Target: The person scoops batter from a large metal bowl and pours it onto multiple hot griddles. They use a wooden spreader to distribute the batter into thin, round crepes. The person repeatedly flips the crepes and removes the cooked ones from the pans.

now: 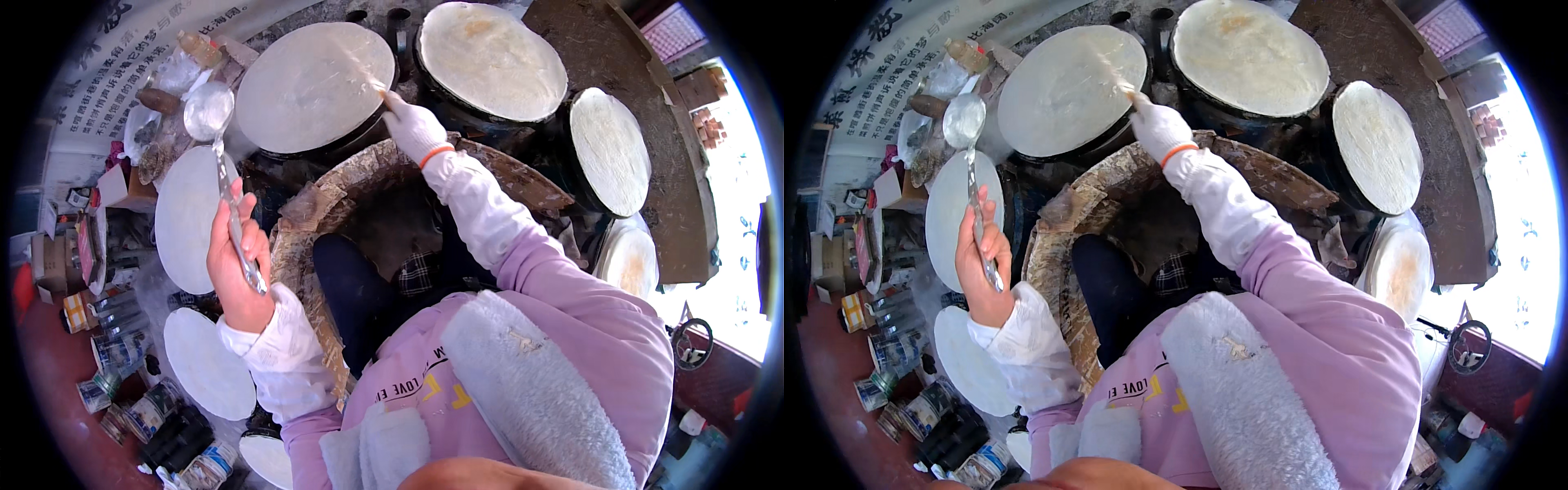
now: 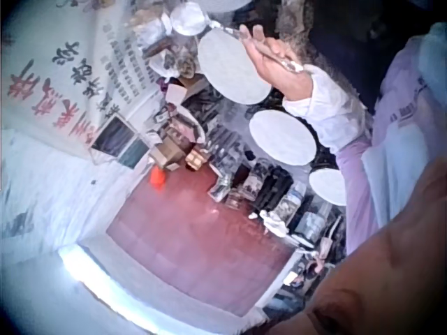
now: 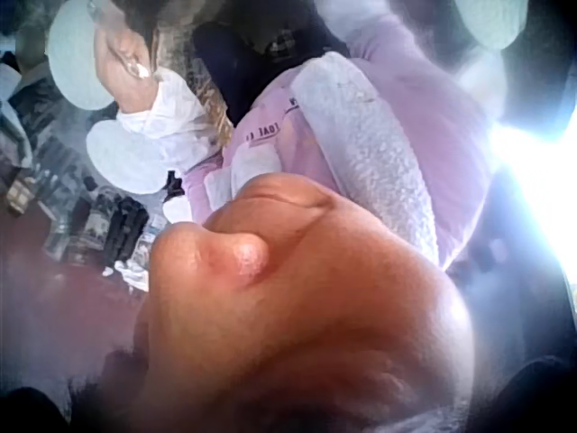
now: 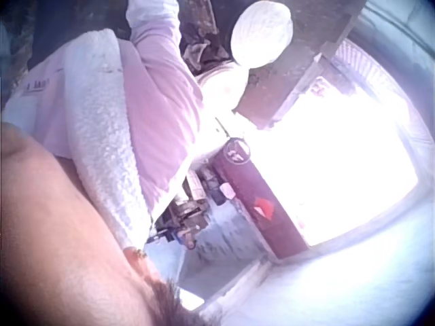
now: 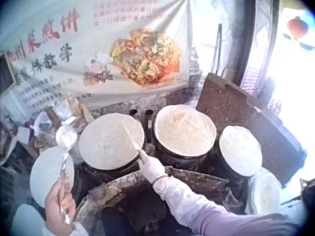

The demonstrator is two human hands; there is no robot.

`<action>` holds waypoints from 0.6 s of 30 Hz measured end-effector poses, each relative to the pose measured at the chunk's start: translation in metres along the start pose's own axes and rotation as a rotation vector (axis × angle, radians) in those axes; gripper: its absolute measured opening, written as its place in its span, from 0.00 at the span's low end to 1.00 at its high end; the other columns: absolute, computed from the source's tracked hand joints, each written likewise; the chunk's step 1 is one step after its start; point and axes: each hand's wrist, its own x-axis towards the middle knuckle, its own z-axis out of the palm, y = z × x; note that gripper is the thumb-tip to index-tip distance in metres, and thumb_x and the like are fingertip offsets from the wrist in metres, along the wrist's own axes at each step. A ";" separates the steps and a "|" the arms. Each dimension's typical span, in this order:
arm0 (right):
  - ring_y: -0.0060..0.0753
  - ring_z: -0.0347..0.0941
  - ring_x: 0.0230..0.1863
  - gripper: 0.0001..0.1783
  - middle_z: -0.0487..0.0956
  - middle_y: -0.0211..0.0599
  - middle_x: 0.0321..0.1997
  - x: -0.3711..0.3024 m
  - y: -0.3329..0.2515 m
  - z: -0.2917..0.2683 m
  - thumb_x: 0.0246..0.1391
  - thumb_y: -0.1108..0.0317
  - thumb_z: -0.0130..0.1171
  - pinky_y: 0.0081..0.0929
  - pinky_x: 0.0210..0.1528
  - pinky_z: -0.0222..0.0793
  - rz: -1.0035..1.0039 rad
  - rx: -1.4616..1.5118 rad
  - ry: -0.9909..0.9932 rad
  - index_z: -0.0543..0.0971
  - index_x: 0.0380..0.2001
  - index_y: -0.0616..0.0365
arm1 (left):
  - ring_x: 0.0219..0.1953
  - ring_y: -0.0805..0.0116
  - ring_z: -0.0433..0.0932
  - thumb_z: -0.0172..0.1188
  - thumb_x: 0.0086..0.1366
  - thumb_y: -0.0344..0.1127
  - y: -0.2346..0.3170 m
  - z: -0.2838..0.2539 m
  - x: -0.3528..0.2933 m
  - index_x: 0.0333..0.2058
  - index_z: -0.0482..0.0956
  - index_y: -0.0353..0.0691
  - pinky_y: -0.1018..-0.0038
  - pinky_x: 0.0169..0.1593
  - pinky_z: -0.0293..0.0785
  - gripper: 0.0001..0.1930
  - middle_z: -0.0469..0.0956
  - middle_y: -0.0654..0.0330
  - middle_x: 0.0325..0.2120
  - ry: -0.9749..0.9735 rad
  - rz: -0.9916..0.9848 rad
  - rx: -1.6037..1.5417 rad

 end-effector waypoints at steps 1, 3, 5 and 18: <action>0.58 0.79 0.33 0.23 0.80 0.54 0.28 -0.017 0.009 -0.004 0.61 0.61 0.52 0.51 0.37 0.75 0.061 -0.088 -0.075 0.72 0.59 0.48 | 0.17 0.83 0.66 0.45 0.77 0.37 0.000 -0.001 -0.006 0.59 0.69 0.33 0.86 0.18 0.62 0.19 0.81 0.53 0.42 0.025 -0.005 -0.021; 0.57 0.80 0.34 0.24 0.81 0.55 0.29 -0.071 -0.005 -0.018 0.62 0.61 0.51 0.52 0.39 0.75 0.026 -0.235 -0.293 0.71 0.61 0.45 | 0.18 0.82 0.68 0.45 0.76 0.37 -0.010 -0.004 -0.019 0.59 0.70 0.33 0.87 0.19 0.64 0.19 0.81 0.52 0.42 0.027 -0.032 -0.043; 0.56 0.81 0.37 0.24 0.82 0.56 0.32 -0.132 -0.020 -0.044 0.63 0.61 0.51 0.52 0.42 0.76 -0.157 -0.225 -0.489 0.70 0.62 0.45 | 0.18 0.81 0.70 0.45 0.76 0.38 -0.029 -0.012 -0.030 0.58 0.70 0.33 0.86 0.19 0.67 0.19 0.81 0.50 0.43 -0.041 -0.076 -0.064; 0.24 0.70 0.13 0.19 0.75 0.32 0.21 -0.206 -0.089 -0.171 0.66 0.53 0.51 0.23 0.15 0.68 0.559 1.175 -0.910 0.79 0.35 0.59 | 0.19 0.84 0.65 0.56 0.73 0.43 -0.143 0.049 -0.070 0.58 0.71 0.37 0.87 0.21 0.59 0.21 0.81 0.53 0.47 -0.180 -0.391 0.294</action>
